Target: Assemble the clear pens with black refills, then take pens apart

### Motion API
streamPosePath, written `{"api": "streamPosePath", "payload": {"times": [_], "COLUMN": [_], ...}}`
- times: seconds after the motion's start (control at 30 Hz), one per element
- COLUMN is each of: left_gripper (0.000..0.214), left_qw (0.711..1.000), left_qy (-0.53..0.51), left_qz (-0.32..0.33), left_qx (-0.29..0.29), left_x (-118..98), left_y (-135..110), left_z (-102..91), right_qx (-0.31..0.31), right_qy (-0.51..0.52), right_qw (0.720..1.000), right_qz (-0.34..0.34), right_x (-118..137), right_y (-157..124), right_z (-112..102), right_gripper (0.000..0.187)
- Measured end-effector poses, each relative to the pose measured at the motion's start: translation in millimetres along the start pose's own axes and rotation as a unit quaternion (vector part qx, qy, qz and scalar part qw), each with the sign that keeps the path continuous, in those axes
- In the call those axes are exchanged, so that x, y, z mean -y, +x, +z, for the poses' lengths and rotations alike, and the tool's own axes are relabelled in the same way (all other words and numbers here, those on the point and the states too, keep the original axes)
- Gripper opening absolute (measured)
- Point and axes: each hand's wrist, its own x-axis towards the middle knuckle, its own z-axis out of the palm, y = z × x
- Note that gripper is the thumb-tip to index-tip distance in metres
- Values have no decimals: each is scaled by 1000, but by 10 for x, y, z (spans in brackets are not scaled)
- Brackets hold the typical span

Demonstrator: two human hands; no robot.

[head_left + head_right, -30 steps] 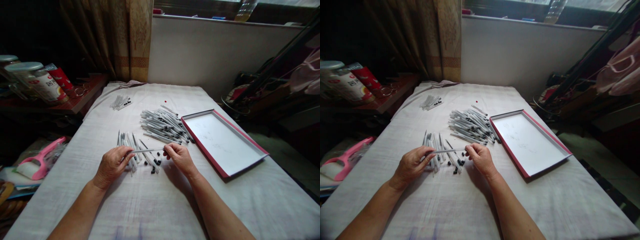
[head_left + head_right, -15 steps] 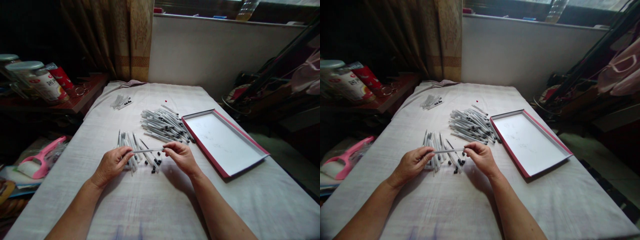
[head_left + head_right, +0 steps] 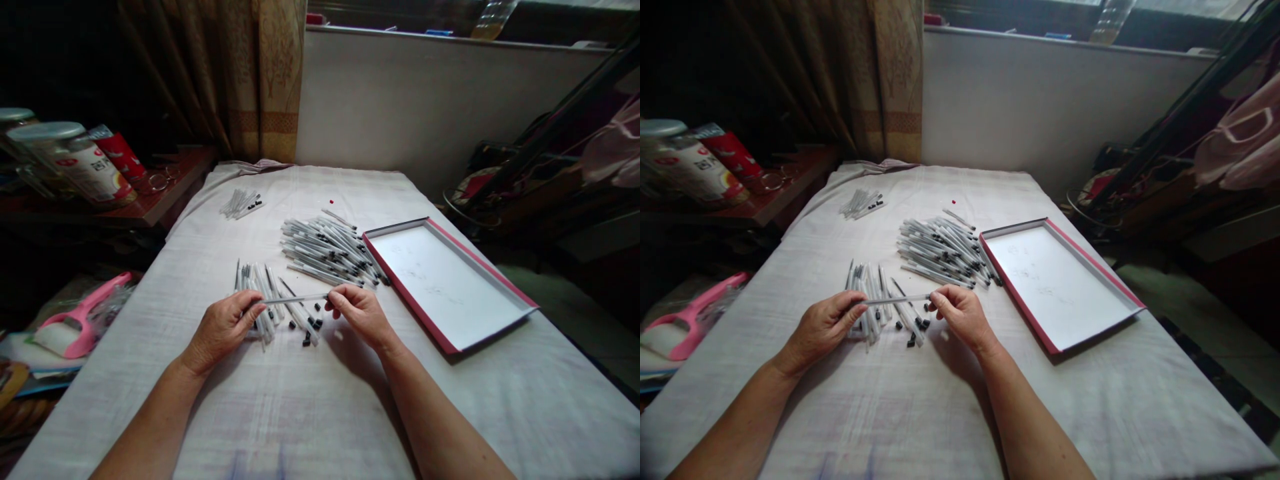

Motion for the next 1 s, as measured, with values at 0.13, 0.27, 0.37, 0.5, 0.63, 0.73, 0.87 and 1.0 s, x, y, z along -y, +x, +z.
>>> {"api": "streamPosePath", "payload": {"times": [0.13,0.27,0.37,0.5,0.63,0.73,0.87,1.0], "left_gripper": [32,31,31,32,32,32,32,32], "left_qw": [1000,1000,1000,999,999,999,999,999], "left_qy": [8,15,17,21,24,26,27,28], "left_qz": [10,19,23,28,24,20,22,23], "left_qx": [2,-3,-8,-7,-3,-2,-1,1], "left_x": [20,37,35,23,29,41,42,33], "left_y": [-11,-17,-11,-9,-17,-19,-16,-19], "left_z": [3,6,7,5,5,4,-2,-6], "right_qx": [5,6,12,10,15,18,6,11], "right_qy": [20,36,28,-8,-11,7,14,2], "right_qw": [1000,999,999,999,999,1000,1000,1000], "right_qz": [5,8,19,34,30,20,4,22], "right_x": [-22,-44,-34,-8,-9,-37,-63,-44], "right_y": [15,18,11,5,2,7,19,20], "right_z": [-15,-6,10,19,5,-8,-14,-8], "right_gripper": [25,29,31,36,30,25,29,33]}}
